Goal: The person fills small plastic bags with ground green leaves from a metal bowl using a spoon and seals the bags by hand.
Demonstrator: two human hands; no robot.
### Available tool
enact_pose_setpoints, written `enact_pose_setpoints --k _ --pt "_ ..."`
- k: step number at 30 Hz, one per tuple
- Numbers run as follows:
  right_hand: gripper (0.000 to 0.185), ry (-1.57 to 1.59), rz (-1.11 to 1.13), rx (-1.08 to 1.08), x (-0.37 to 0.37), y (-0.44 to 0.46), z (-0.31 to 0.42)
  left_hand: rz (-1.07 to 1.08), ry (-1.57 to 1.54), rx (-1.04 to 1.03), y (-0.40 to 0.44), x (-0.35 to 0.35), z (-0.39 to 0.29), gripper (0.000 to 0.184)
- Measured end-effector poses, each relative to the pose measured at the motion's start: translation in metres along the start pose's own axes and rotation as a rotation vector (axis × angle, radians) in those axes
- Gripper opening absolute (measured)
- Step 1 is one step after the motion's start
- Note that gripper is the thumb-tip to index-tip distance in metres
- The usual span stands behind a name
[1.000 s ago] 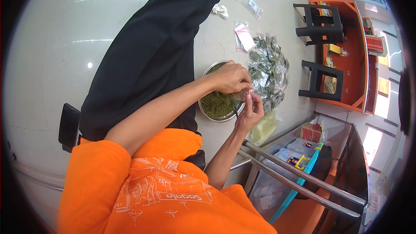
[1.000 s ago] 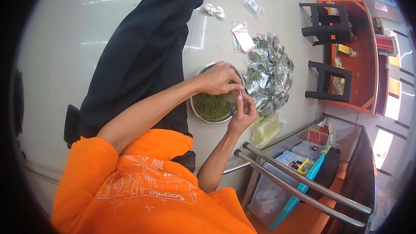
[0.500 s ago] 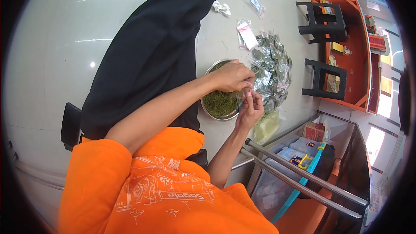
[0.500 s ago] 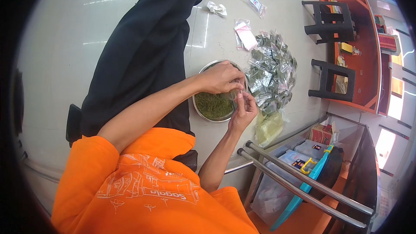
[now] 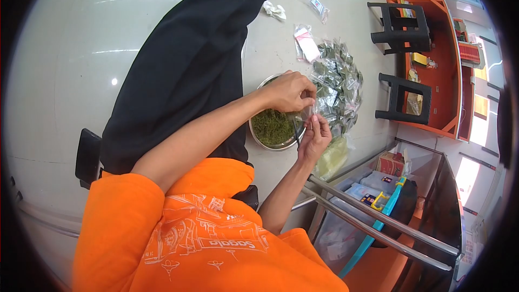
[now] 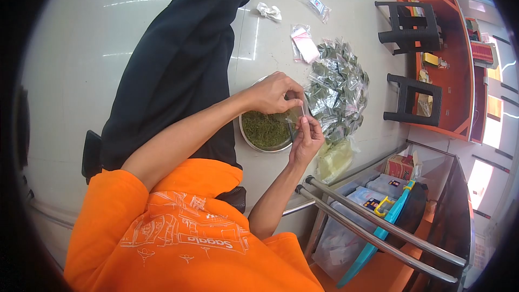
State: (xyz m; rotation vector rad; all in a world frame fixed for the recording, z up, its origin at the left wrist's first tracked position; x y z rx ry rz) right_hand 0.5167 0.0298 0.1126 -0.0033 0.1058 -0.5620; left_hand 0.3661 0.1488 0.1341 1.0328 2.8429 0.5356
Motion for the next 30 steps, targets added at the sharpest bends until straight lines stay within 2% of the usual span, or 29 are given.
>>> enact_pose_setpoints --k 5,7,8,10,11,13,14,16,17,19,21,22,23,24,25,26,27,29,30 --pt "0.010 -0.084 0.045 0.011 -0.002 0.001 0.005 0.057 0.207 0.044 -0.001 -0.013 0.010 0.028" --pt "0.010 -0.093 0.062 0.012 -0.002 0.006 0.011 0.036 0.152 -0.004 0.000 -0.016 0.010 0.043" --pt "0.010 -0.088 0.029 0.035 0.006 0.012 0.017 0.031 0.154 -0.003 0.000 -0.018 0.011 0.043" --pt "0.013 -0.018 -0.125 0.047 0.035 0.027 0.028 -0.198 0.125 -0.039 -0.001 0.001 0.005 0.054" --pt "0.013 -0.019 -0.123 0.045 0.049 0.041 0.031 -0.200 0.125 -0.038 0.000 0.004 0.007 0.054" --pt "0.021 0.082 -0.393 0.002 0.115 0.062 0.018 -0.334 0.015 0.000 0.003 0.025 0.015 0.057" --pt "0.021 0.080 -0.394 0.007 0.133 0.070 0.007 -0.377 -0.048 0.063 0.005 0.030 0.022 0.054" --pt "0.029 -0.257 -0.521 -0.150 0.169 0.081 -0.021 -0.422 -0.076 0.108 0.007 0.039 0.026 0.053" --pt "0.029 -0.255 -0.504 -0.152 0.166 0.088 -0.026 -0.474 -0.095 0.161 0.003 0.048 0.034 0.053" --pt "0.030 -0.521 -0.400 -0.063 0.154 0.094 -0.029 -0.529 -0.065 0.188 -0.001 0.058 0.038 0.048" --pt "0.030 -0.604 -0.211 0.010 0.096 0.106 -0.019 -0.536 -0.175 0.250 -0.003 0.057 0.045 0.043" --pt "0.031 -0.643 -0.135 0.034 0.063 0.114 -0.013 -0.563 -0.132 0.247 -0.003 0.058 0.043 0.037" --pt "0.029 -0.696 -0.006 0.085 0.036 0.130 -0.014 -0.549 -0.138 0.246 -0.003 0.053 0.044 0.037" --pt "0.026 -0.876 0.009 0.165 0.000 0.136 -0.001 -0.492 -0.088 0.251 -0.002 0.049 0.045 0.036" --pt "0.027 -0.909 0.078 0.180 -0.022 0.156 -0.010 -0.441 -0.036 0.254 -0.001 0.046 0.045 0.035" --pt "0.029 -0.988 0.134 0.343 -0.049 0.169 -0.010 -0.429 -0.020 0.277 -0.002 0.045 0.045 0.034" --pt "0.029 -0.986 0.143 0.348 -0.060 0.181 -0.018 -0.438 -0.018 0.276 -0.004 0.045 0.043 0.034" --pt "0.030 -1.293 0.136 0.579 -0.096 0.195 -0.031 -0.388 -0.044 0.282 -0.004 0.041 0.044 0.033" --pt "0.031 -1.348 0.189 0.758 -0.101 0.206 -0.047 -0.416 -0.043 0.258 -0.004 0.041 0.046 0.031"
Point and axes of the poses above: each hand's wrist, its own y-axis towards the middle knuckle, its own x-axis out of the back of the hand, z = x × y, the point moved 10 cm from there along y, towards the middle knuckle, and after that the axes turned 2 degrees about -x, right-handed, at the moved point
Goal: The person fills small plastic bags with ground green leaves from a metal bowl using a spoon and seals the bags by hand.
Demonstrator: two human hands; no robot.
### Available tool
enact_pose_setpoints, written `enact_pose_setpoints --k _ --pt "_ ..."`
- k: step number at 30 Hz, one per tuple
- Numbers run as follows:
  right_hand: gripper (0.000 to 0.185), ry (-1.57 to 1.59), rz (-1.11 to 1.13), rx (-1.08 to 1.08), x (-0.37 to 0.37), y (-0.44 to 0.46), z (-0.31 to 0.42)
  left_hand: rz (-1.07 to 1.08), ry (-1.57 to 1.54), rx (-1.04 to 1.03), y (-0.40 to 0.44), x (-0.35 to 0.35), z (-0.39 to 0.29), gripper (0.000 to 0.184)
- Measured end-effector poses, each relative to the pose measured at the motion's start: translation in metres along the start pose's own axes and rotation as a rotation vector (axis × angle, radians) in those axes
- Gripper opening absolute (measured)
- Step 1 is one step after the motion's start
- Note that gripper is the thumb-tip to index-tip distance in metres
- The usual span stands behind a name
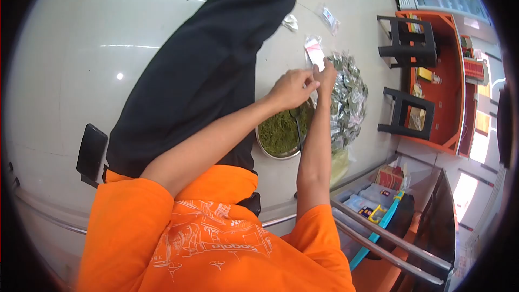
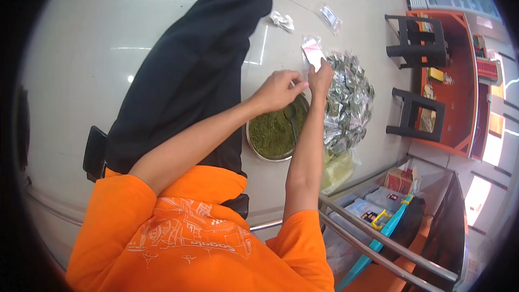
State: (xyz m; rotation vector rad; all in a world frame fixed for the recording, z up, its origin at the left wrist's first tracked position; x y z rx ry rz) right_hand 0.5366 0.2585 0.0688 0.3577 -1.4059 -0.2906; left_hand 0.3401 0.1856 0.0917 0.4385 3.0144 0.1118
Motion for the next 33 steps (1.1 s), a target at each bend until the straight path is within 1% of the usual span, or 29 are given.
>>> enact_pose_setpoints --k 1,3,5,7,8,9,11,12,13,15,16,17,18,19,20,21,23,24,25,27,29,31,32,33 --pt "0.031 0.012 0.002 0.015 -0.003 0.007 0.005 -0.018 0.006 -0.001 0.000 0.002 0.000 0.031" --pt "0.029 -0.098 0.331 -0.124 -0.039 0.005 -0.006 -0.012 0.012 0.002 0.001 0.000 0.001 0.029" --pt "0.025 -0.103 0.338 -0.078 -0.043 0.009 -0.004 -0.039 0.019 0.000 0.002 0.004 -0.002 0.029" --pt "0.024 -0.184 0.359 -0.062 -0.048 0.007 -0.003 -0.009 0.011 0.008 0.002 0.000 -0.002 0.029" --pt "0.024 -0.138 0.291 -0.100 -0.042 0.007 -0.003 -0.012 0.000 0.007 0.002 0.000 -0.002 0.030" --pt "0.024 -0.145 0.297 -0.105 -0.039 0.007 -0.003 -0.007 -0.007 0.012 0.002 0.000 -0.002 0.030" --pt "0.025 -0.074 0.298 -0.210 -0.034 0.011 -0.015 0.044 -0.049 0.083 0.003 -0.004 0.004 0.033" --pt "0.022 -0.110 0.195 -0.190 -0.027 0.015 -0.016 0.043 -0.049 0.083 0.003 -0.003 0.003 0.033" --pt "0.022 -0.108 0.195 -0.187 -0.023 0.015 -0.013 0.004 -0.065 0.087 0.003 0.000 0.006 0.036" --pt "0.015 0.183 -0.154 -0.167 0.032 0.012 0.000 -0.044 -0.081 0.085 0.007 0.004 0.012 0.039" --pt "0.015 0.186 -0.154 -0.160 0.050 0.008 0.014 -0.070 -0.194 0.177 0.008 0.004 0.026 0.041" --pt "0.015 0.235 -0.182 -0.060 0.077 0.001 0.043 -0.095 -0.308 0.268 0.008 0.005 0.037 0.043" --pt "0.017 0.284 -0.213 0.037 0.102 -0.008 0.069 -0.097 -0.306 0.264 0.010 0.009 0.033 0.043" --pt "0.017 0.282 -0.217 0.034 0.119 -0.018 0.081 -0.075 -0.458 0.362 0.006 0.007 0.035 0.042" --pt "0.018 0.233 -0.177 0.092 0.132 -0.029 0.098 -0.047 -0.611 0.463 0.000 0.000 0.038 0.041" --pt "0.021 0.179 -0.138 0.145 0.141 -0.041 0.110 -0.030 -0.609 0.464 -0.001 -0.004 0.042 0.041" --pt "0.021 0.175 -0.141 0.126 0.159 -0.062 0.115 0.077 -0.781 0.383 -0.001 -0.020 0.035 0.033" --pt "0.022 0.188 -0.137 0.125 0.166 -0.069 0.115 0.118 -0.763 0.384 -0.004 -0.023 0.033 0.027" --pt "0.022 0.180 -0.149 0.122 0.172 -0.076 0.115 0.131 -0.761 0.377 -0.005 -0.024 0.030 0.027" --pt "0.023 0.151 -0.183 0.083 0.181 -0.087 0.111 0.206 -0.656 0.415 -0.010 -0.027 0.030 0.024" --pt "0.024 0.163 -0.178 0.071 0.188 -0.091 0.114 0.213 -0.666 0.405 -0.011 -0.026 0.026 0.022" --pt "0.025 0.055 -0.170 0.080 0.196 -0.094 0.124 0.260 -0.614 0.358 -0.011 -0.027 0.019 0.022" --pt "0.023 0.001 -0.205 0.076 0.204 -0.095 0.130 0.258 -0.610 0.355 -0.011 -0.027 0.018 0.022" --pt "0.023 0.005 -0.207 0.076 0.204 -0.095 0.135 0.272 -0.584 0.271 -0.010 -0.027 0.009 0.021"
Point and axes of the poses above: each hand's wrist, its own y-axis towards the middle knuckle, its own x-axis out of the back of the hand, z = x × y, the point moved 10 cm from there along y, towards the middle knuckle, and after that the axes turned 2 degrees about -x, right-handed, at the moved point
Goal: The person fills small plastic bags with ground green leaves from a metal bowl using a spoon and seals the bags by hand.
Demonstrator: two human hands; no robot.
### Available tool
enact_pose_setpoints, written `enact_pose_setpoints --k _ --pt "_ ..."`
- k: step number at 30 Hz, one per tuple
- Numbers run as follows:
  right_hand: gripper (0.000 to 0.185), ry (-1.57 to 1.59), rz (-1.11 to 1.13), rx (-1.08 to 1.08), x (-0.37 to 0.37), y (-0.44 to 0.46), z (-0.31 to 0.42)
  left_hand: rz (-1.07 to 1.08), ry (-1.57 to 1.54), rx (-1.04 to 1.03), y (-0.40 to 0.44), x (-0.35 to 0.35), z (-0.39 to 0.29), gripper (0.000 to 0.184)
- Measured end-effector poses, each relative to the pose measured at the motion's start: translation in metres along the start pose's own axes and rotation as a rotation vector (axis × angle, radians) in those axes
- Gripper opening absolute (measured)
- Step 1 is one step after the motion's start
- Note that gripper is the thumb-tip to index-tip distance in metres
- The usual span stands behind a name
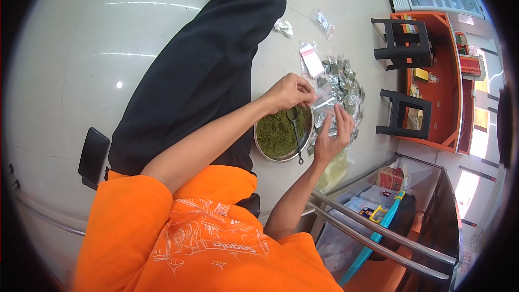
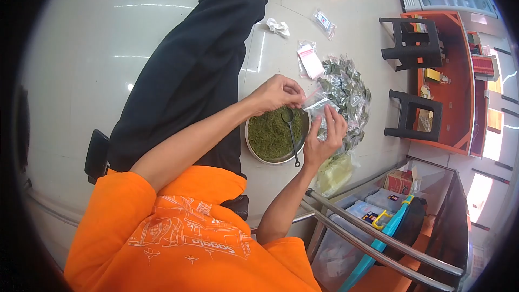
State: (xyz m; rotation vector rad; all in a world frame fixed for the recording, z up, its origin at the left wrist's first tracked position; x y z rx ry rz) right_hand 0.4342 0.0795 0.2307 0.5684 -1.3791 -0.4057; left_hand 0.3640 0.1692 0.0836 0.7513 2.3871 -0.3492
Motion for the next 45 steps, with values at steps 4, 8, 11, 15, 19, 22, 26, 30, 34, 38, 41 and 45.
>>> enact_pose_setpoints --k 4,8,11,15,19,22,26,30,34,38,41,45 --pt "0.016 0.331 -0.022 -0.484 -0.008 -0.015 -0.028 0.066 0.240 -0.252 -0.010 -0.018 -0.025 0.020" --pt "0.019 0.577 0.029 -0.797 -0.032 -0.032 -0.050 0.078 0.299 -0.235 -0.015 -0.027 -0.025 0.020" --pt "0.022 0.863 0.028 -0.857 -0.039 -0.036 -0.052 0.079 0.311 -0.227 -0.014 -0.028 -0.025 0.020" --pt "0.021 0.956 0.024 -0.916 -0.043 -0.042 -0.057 0.135 0.295 -0.238 -0.009 -0.031 -0.018 0.022" --pt "0.017 0.686 0.050 -0.671 -0.033 -0.026 -0.047 0.074 0.162 -0.269 -0.009 -0.028 -0.025 0.025" --pt "0.012 0.374 0.065 -0.479 -0.023 -0.011 -0.022 0.029 0.266 -0.295 -0.011 -0.021 -0.032 0.028" --pt "0.010 0.167 0.079 -0.313 -0.023 -0.003 0.001 0.038 0.371 -0.248 -0.010 -0.019 -0.026 0.031" --pt "0.008 0.128 0.103 -0.300 -0.030 -0.005 0.000 -0.038 0.622 -0.347 -0.009 -0.021 -0.025 0.026" --pt "0.007 0.119 0.131 -0.298 -0.039 -0.012 -0.011 -0.072 0.785 -0.457 -0.010 -0.028 -0.026 0.025" --pt "0.009 0.092 0.069 -0.253 -0.044 -0.020 -0.018 -0.056 0.891 -0.336 -0.010 -0.028 -0.016 0.024" --pt "0.009 0.002 -0.027 -0.402 -0.034 -0.025 -0.039 -0.048 0.899 -0.322 -0.016 -0.034 -0.007 0.023" --pt "0.015 0.189 0.020 -0.341 -0.037 -0.020 -0.017 -0.145 0.848 -0.289 -0.015 -0.015 -0.016 0.026"
Point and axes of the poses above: each hand's wrist, its own y-axis towards the middle knuckle, its own x-axis out of the back of the hand, z = x × y, the point moved 10 cm from there along y, towards the middle knuckle, and after that the axes turned 2 degrees about -x, right-handed, at the moved point
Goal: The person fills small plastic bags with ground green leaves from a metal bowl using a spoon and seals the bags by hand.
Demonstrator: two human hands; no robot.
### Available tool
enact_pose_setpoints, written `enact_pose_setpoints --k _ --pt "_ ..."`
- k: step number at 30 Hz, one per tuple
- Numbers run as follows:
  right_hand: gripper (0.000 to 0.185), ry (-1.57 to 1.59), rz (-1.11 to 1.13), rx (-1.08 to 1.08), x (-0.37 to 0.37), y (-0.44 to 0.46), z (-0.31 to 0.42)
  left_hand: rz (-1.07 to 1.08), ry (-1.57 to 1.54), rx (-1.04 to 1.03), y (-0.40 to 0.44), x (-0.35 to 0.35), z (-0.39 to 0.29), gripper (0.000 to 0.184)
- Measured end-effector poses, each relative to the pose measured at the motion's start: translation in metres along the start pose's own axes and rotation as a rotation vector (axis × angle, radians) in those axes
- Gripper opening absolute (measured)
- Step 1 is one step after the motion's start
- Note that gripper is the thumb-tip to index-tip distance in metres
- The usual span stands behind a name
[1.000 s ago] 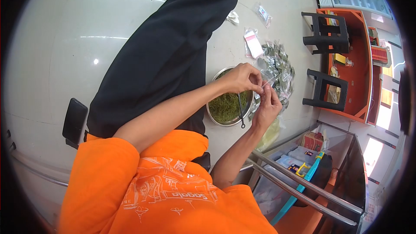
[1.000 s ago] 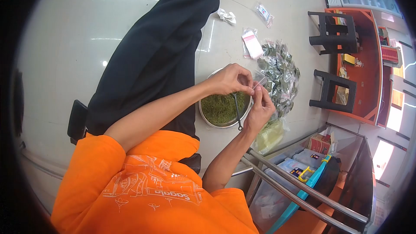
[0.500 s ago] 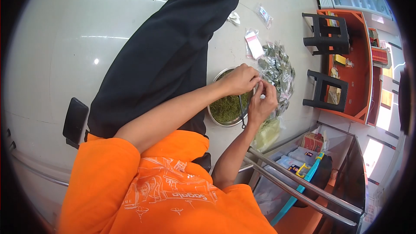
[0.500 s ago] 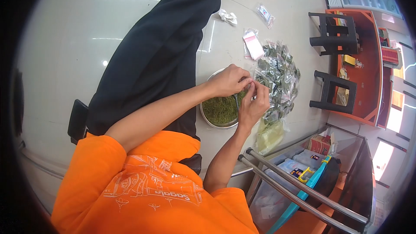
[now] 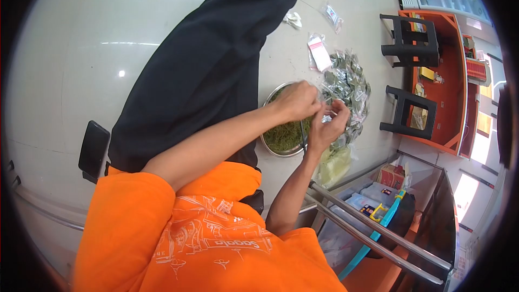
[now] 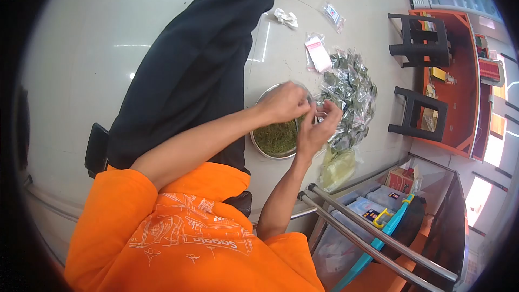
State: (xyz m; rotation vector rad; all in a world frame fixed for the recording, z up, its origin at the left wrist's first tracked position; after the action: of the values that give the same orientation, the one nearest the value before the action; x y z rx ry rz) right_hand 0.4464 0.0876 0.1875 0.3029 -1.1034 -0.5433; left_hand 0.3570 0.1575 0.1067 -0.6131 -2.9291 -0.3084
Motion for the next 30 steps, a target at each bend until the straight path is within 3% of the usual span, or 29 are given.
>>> enact_pose_setpoints --k 3,5,8,10,12,13,14,15,16,19,21,23,26,28,30 --pt "0.020 -0.028 0.071 0.127 -0.009 -0.008 0.019 -0.048 -0.011 -0.034 0.005 0.003 0.003 0.027" --pt "0.022 -0.039 0.092 0.095 -0.007 -0.008 0.017 -0.020 0.013 -0.017 0.002 0.003 0.003 0.028" --pt "0.021 0.049 0.207 0.000 -0.012 -0.003 -0.007 0.026 0.027 -0.039 0.003 -0.004 -0.001 0.029" --pt "0.020 0.319 0.410 -0.272 -0.032 -0.009 -0.051 0.044 0.020 -0.078 0.004 -0.004 -0.009 0.030" --pt "0.020 0.433 0.399 -0.393 -0.029 -0.010 -0.061 0.419 0.079 -0.084 -0.005 -0.026 -0.018 0.028" --pt "0.021 0.547 0.388 -0.515 -0.029 -0.013 -0.071 0.417 0.081 -0.081 -0.006 -0.025 -0.017 0.028" --pt "0.024 0.495 0.395 -0.610 -0.027 -0.019 -0.086 0.326 0.065 -0.249 -0.006 -0.017 -0.033 0.029" --pt "0.024 0.495 0.396 -0.616 -0.028 -0.022 -0.091 0.236 0.047 -0.417 -0.011 -0.009 -0.049 0.035" --pt "0.025 0.540 0.319 -0.568 -0.022 -0.018 -0.081 0.240 0.044 -0.415 -0.011 -0.009 -0.048 0.035" --pt "0.033 0.669 0.231 -0.511 -0.011 -0.016 -0.051 -0.085 0.368 -0.677 -0.021 0.008 -0.068 0.049" --pt "0.032 0.538 0.309 -0.400 -0.012 -0.015 -0.035 0.058 0.472 -0.664 -0.021 -0.014 -0.059 0.048" --pt "0.032 0.504 0.359 -0.453 -0.017 -0.018 -0.036 0.031 0.503 -0.679 -0.019 -0.019 -0.062 0.045" --pt "0.027 0.709 0.352 -0.433 -0.022 -0.020 -0.033 0.001 0.558 -0.691 -0.021 -0.016 -0.063 0.038" --pt "0.024 0.844 0.351 -0.543 -0.026 -0.026 -0.043 -0.004 0.580 -0.690 -0.021 -0.014 -0.066 0.034" --pt "0.024 0.979 0.306 -0.629 -0.018 -0.031 -0.046 0.059 0.426 -0.553 -0.013 -0.010 -0.058 0.030"
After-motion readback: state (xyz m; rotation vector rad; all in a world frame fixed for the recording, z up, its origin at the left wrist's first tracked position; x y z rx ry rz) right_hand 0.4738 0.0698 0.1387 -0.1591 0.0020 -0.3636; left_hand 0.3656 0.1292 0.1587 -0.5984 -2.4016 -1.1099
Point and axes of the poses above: each hand's wrist, its own y-axis towards the middle knuckle, its own x-axis out of the back of the hand, z = x × y, the point moved 10 cm from there along y, towards the middle knuckle, and after that the axes turned 2 degrees about -x, right-handed, at the moved point
